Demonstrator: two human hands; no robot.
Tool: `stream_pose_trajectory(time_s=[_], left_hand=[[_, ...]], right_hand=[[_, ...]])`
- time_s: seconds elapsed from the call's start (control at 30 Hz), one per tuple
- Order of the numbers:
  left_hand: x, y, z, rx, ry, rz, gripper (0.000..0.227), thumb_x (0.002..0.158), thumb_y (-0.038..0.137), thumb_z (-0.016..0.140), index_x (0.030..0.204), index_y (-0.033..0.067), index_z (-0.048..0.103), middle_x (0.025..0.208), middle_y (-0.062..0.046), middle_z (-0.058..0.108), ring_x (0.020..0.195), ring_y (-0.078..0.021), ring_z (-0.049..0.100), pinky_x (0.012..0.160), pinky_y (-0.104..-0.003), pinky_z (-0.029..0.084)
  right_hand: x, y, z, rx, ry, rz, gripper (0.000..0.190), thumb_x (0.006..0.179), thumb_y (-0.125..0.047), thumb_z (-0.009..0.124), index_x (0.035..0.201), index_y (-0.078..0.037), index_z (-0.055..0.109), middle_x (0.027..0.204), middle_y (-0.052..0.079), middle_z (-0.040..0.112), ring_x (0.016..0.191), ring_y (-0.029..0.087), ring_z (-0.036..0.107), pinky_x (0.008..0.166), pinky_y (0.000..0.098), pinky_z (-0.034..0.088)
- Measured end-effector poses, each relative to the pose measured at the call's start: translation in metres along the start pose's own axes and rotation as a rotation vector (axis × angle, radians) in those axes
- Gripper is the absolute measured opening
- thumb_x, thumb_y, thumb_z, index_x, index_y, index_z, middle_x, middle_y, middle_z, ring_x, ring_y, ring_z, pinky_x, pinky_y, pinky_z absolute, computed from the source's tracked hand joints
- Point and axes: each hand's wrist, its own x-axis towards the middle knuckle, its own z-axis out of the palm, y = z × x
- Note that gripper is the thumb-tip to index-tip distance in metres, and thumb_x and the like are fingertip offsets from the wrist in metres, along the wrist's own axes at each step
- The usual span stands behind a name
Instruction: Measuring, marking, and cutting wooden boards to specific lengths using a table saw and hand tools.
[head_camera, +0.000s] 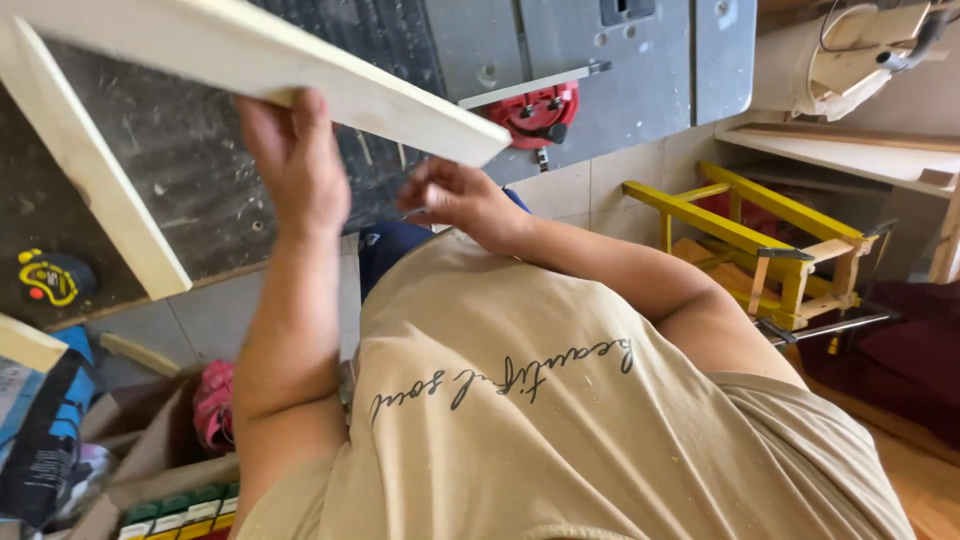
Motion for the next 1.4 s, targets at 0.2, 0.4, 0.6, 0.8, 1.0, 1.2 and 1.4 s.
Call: stream_pose_trajectory(time_s=[0.2, 0.4, 0.6, 0.8, 1.0, 1.2, 1.4], left_hand=[[0.071, 0.031, 0.074, 1.008, -0.767, 0.031, 0.033, 0.112, 0.02, 0.063, 0.139, 0.0018, 0.056, 0.111, -0.013, 0.07, 0.091, -0.0349, 0.061, 0.075, -0.046, 0.044], [0.089, -0.082, 0.123, 1.534, -1.15, -0.142, 0.039, 0.106, 0.019, 0.066, 0.145, 0.0119, 0.063, 0.133, -0.013, 0.073, 0.111, -0.0429, 0.062, 0.085, -0.057, 0.045], [0.082, -0.132, 0.155, 1.541, -1.223, -0.448, 0.063, 0.103, 0.024, 0.07, 0.163, 0.0262, 0.048, 0.12, -0.015, 0.062, 0.108, -0.039, 0.059, 0.091, -0.058, 0.043], [0.064, -0.17, 0.144, 1.546, -1.117, -0.085, 0.062, 0.095, 0.022, 0.082, 0.154, 0.023, 0.063, 0.099, -0.011, 0.058, 0.087, -0.028, 0.053, 0.071, -0.042, 0.056], [0.05, -0.176, 0.155, 1.518, -1.056, 0.075, 0.06, 0.101, 0.049, 0.054, 0.15, 0.0152, 0.064, 0.141, -0.019, 0.059, 0.125, -0.0406, 0.047, 0.098, -0.056, 0.049], [0.037, -0.179, 0.182, 1.508, -1.155, 0.157, 0.08, 0.1, 0.073, 0.051, 0.158, 0.0176, 0.055, 0.16, -0.019, 0.048, 0.136, -0.0445, 0.047, 0.103, -0.063, 0.042], [0.043, -0.194, 0.172, 1.502, -1.065, 0.321, 0.061, 0.098, 0.061, 0.075, 0.138, 0.0151, 0.075, 0.14, -0.013, 0.062, 0.106, -0.0338, 0.059, 0.082, -0.048, 0.051]], right_hand=[[-0.051, -0.011, -0.131, -1.163, 0.201, -0.455, 0.02, 0.096, -0.017, 0.082, 0.101, -0.007, 0.066, 0.099, 0.008, 0.066, 0.09, 0.027, 0.061, 0.083, 0.0375, 0.05], [-0.051, 0.011, -0.217, -1.344, 0.404, -0.465, 0.064, 0.091, -0.031, 0.089, 0.138, -0.004, 0.055, 0.14, 0.019, 0.054, 0.13, 0.04, 0.052, 0.108, 0.0541, 0.049], [-0.038, 0.026, -0.245, -1.403, 0.312, -0.545, 0.063, 0.097, -0.024, 0.086, 0.149, -0.006, 0.054, 0.152, 0.022, 0.046, 0.146, 0.047, 0.042, 0.12, 0.0627, 0.044], [-0.03, 0.032, -0.247, -1.382, 0.353, -0.578, 0.05, 0.105, -0.024, 0.077, 0.148, -0.009, 0.058, 0.156, 0.024, 0.043, 0.153, 0.048, 0.038, 0.122, 0.0624, 0.046], [-0.022, 0.036, -0.245, -1.366, 0.394, -0.587, 0.049, 0.105, -0.026, 0.077, 0.148, -0.011, 0.059, 0.159, 0.024, 0.042, 0.153, 0.048, 0.04, 0.122, 0.0618, 0.047], [-0.015, 0.032, -0.244, -1.402, 0.401, -0.6, 0.048, 0.108, -0.028, 0.073, 0.151, -0.014, 0.057, 0.162, 0.024, 0.04, 0.155, 0.046, 0.039, 0.12, 0.0598, 0.051], [-0.011, 0.032, -0.245, -1.41, 0.403, -0.603, 0.049, 0.109, -0.03, 0.07, 0.154, -0.017, 0.056, 0.163, 0.023, 0.04, 0.156, 0.046, 0.038, 0.121, 0.0602, 0.05]])
